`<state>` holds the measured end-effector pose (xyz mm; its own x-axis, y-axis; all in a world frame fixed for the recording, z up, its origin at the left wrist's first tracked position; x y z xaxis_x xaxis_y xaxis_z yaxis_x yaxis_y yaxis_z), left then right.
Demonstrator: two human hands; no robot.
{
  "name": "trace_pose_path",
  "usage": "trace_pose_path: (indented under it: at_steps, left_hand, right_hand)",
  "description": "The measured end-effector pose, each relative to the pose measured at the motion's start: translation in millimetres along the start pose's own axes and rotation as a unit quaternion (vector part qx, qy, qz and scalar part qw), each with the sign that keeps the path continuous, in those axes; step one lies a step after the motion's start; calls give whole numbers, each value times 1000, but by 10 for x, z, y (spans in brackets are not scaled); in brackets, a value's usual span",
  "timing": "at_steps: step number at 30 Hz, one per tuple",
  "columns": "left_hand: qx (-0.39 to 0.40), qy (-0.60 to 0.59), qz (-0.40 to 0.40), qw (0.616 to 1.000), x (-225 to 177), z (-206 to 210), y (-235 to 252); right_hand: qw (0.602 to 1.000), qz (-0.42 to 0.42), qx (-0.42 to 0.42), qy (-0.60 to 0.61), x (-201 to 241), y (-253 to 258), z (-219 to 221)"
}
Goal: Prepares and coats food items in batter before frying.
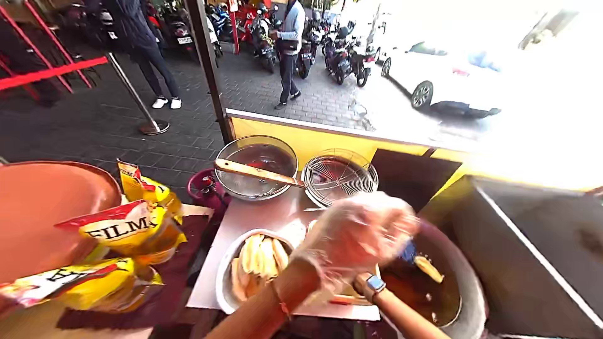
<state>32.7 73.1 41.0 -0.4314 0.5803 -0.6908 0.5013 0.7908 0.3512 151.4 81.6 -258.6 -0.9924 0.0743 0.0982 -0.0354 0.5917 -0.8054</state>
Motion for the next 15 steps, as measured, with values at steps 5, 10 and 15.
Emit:
trace_pose_path:
  at_steps: [5, 10, 15]
  left_hand:
    - [-59, -172, -245, 952, 1830, 434, -835]
    - [-89, -276, -384, 876, 2317, 670, -1609]
    - [-88, -282, -406, 865, 2536, 800, -1889]
  right_hand:
    - [997, -42, -58, 29, -59, 487, -381]
    - [980, -127, -125, 92, 56, -40, -974]
    - [940, -137, -134, 281, -257, 12, -749]
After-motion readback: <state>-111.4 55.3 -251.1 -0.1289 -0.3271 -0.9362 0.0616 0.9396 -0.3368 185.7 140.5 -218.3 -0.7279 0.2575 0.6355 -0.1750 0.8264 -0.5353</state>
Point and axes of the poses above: each hand's wrist, its own y-axis towards the middle knuckle, its own z-axis out of the palm, x = y × z, the point moved 9 cm from there along y, towards the middle knuckle, and after that the axes turned 10 degrees about x, right-handed, at the moved point
